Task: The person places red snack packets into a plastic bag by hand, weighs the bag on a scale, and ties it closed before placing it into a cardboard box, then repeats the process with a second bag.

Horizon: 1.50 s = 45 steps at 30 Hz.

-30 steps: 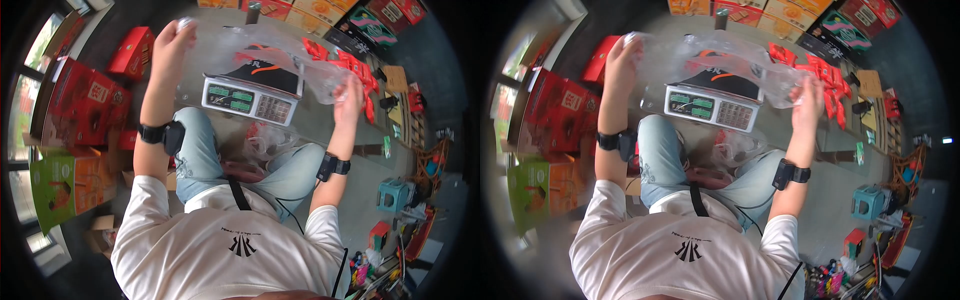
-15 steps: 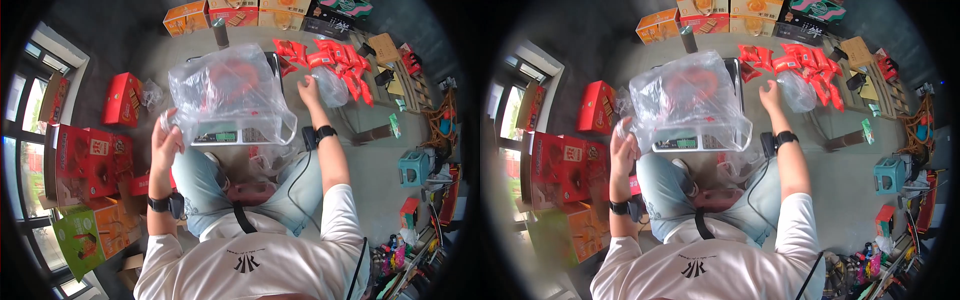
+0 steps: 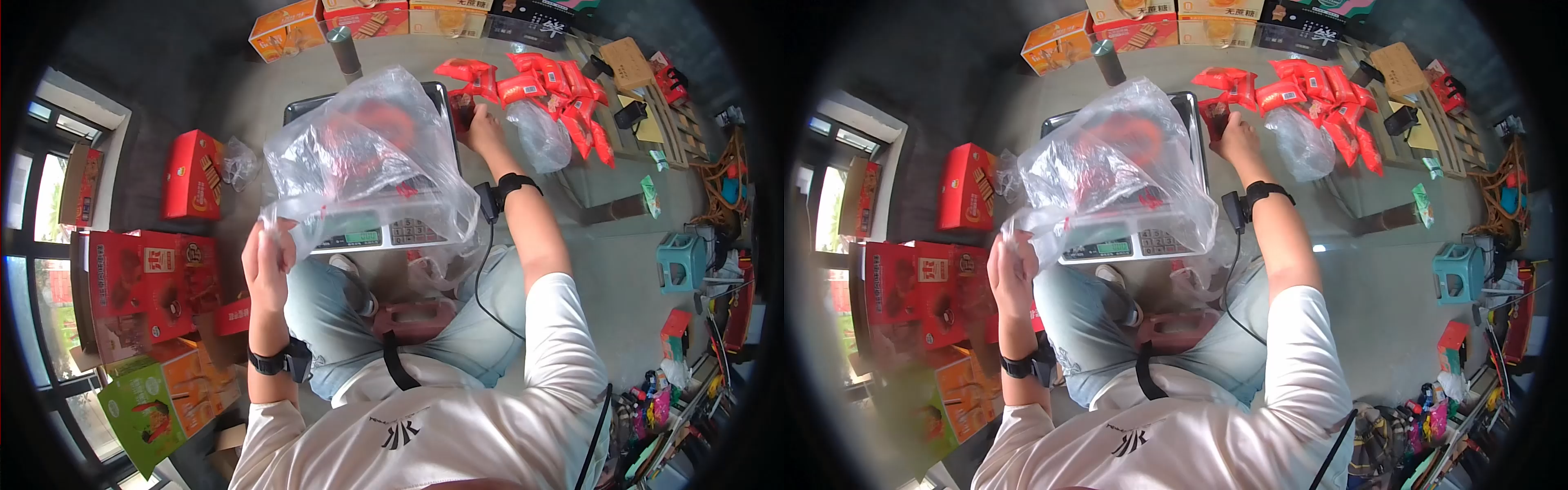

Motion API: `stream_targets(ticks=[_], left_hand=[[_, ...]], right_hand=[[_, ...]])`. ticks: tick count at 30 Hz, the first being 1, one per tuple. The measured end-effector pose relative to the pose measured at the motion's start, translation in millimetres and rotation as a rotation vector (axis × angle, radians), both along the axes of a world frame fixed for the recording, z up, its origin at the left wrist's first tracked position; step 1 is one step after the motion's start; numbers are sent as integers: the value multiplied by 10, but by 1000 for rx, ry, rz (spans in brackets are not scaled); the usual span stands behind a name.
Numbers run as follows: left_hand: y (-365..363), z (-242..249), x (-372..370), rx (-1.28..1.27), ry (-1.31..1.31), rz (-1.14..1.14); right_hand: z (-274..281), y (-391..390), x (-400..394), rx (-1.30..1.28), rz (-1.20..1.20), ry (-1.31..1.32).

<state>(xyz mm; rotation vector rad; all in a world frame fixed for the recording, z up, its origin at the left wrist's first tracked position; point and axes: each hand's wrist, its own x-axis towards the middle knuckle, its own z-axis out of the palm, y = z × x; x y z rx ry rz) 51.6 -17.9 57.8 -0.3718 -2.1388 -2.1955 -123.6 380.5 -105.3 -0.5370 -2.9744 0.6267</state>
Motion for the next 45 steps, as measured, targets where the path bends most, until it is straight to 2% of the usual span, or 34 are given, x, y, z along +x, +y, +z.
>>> stream_targets(ticks=[1, 4, 7, 9, 10, 12, 14, 16, 17, 19, 20, 21, 22, 24, 25, 28, 29, 31, 32, 33, 35, 36, 38, 39, 41, 42, 43, 45], left_hand=[[19, 0, 3, -78, -49, 59], [112, -74, 43, 31, -60, 68], [121, -198, 101, 185, -119, 51], [141, -253, 138, 114, -83, 14], [151, -240, 161, 131, -85, 50], [177, -181, 203, 126, -88, -29], [164, -176, 204, 144, -67, -19], [150, -123, 235, 129, -33, -31], [143, -93, 242, 129, -39, -25], [138, -43, 234, 134, 45, -46], [130, -31, 230, 100, 65, -51], [128, -5, 227, 106, 68, -47], [124, 23, 227, 130, 81, -102], [104, 44, 209, 169, 75, -188], [94, 65, 209, 169, 80, -175], [75, 150, 188, 253, 53, -328], [49, 151, 157, 252, 56, -321], [-5, 117, 72, 342, -81, -428], [-20, 88, 32, 368, -91, -423], [-44, 86, 6, 366, -86, -415], [-58, 77, -11, 564, -159, -502], [-44, 73, -10, 569, -159, -500], [8, 69, -17, 743, -374, -640], [40, 68, -26, 748, -370, -636], [104, 59, -34, 785, -493, -793], [144, 40, -31, 814, -495, -819], [172, 54, -26, 814, -496, -811], [198, 115, -8, 742, -343, -882]], right_hand=[[72, 5, 83, 10, -2, -4], [196, 12, 360, 88, 33, -334], [23, 19, 656, -66, -94, -352], [-85, 20, 967, -99, -87, -185], [-515, 194, 1028, -86, -82, -34], [-105, -100, 1472, -333, -267, 278], [-187, -69, 1631, -707, -350, 760], [867, -755, 2014, -774, -286, 1040], [1070, -926, 2092, -775, -283, 1033], [1354, -1164, 2183, -494, 456, 902], [1521, -1286, 2156, -253, 564, 740], [1627, -1394, 2075, -12, 663, 572], [1608, -1483, 1984, -7, 670, 575], [1537, -1651, 1743, 4, 660, 258], [1559, -1735, 1632, 3, 674, 262], [1843, -1969, 1319, -381, 558, -109], [1868, -2000, 1209, -438, 524, -142], [1655, -1968, 928, -481, 584, 131], [1640, -1953, 814, -846, 569, 85], [1976, -2054, 928, -1056, 529, 6], [2047, -2125, 868, -1062, 375, -31], [1940, -2187, 799, -1059, 376, -34], [1577, -2412, 637, -1687, 347, 49], [1518, -2543, 636, -1556, 439, 176], [1486, -2754, 624, -1322, 525, 165], [1096, -2820, 424, -1350, 627, 262], [1078, -2825, 452, -1354, 630, 256], [1067, -2722, 487, -662, 620, 244]])
